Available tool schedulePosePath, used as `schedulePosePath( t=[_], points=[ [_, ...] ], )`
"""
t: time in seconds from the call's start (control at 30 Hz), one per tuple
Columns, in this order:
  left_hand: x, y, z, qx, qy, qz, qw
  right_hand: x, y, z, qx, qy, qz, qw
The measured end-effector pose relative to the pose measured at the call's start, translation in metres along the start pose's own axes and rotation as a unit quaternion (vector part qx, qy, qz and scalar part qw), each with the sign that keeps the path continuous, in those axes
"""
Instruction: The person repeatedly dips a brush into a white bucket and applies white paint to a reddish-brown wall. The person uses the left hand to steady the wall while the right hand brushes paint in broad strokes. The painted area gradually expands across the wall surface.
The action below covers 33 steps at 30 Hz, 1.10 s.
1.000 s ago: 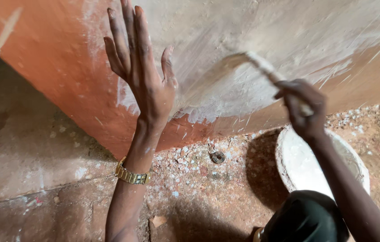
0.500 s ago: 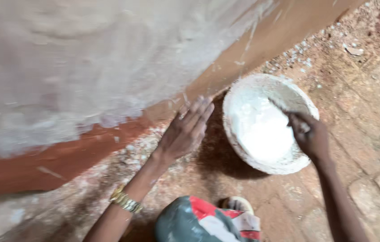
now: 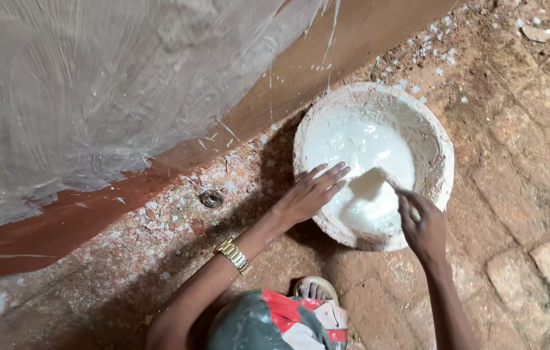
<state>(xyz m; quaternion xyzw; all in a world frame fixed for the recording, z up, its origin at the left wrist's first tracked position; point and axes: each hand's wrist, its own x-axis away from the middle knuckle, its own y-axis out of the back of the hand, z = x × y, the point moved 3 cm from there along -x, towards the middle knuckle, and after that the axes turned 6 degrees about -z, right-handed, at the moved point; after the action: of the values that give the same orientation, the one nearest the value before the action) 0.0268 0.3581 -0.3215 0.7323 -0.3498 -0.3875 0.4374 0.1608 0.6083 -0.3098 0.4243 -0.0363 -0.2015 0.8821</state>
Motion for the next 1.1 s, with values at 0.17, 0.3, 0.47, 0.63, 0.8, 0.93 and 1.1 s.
schedulePosePath(
  t=[0.17, 0.3, 0.47, 0.63, 0.8, 0.93, 1.1],
  points=[
    [0.000, 0.018, 0.030, 0.008, 0.032, -0.018, 0.999, 0.009, 0.008, 0.005, -0.104, -0.133, -0.032, 0.985],
    [0.027, 0.054, 0.043, -0.025, 0.052, -0.021, 0.998, -0.010, 0.000, -0.005, -0.264, -0.166, -0.078, 0.947],
    [0.074, 0.111, 0.054, -0.111, 0.066, 0.099, 0.987, -0.066, 0.003, 0.018, -0.204, -0.060, 0.009, 0.977],
    [0.093, 0.202, 0.065, -0.207, 0.163, 0.252, 0.931, -0.114, 0.012, 0.143, -0.158, 0.118, 0.183, 0.963],
    [0.071, 0.347, 0.057, -0.058, 0.374, 0.084, 0.922, -0.120, 0.039, 0.281, -0.138, 0.303, 0.163, 0.929],
    [0.032, 0.442, 0.036, -0.321, -0.009, -0.332, 0.887, -0.116, 0.072, 0.342, -0.264, 0.392, 0.054, 0.880],
    [0.041, 0.453, 0.026, -0.205, -0.054, -0.412, 0.886, -0.095, 0.111, 0.355, -0.284, 0.441, -0.109, 0.844]
  ],
)
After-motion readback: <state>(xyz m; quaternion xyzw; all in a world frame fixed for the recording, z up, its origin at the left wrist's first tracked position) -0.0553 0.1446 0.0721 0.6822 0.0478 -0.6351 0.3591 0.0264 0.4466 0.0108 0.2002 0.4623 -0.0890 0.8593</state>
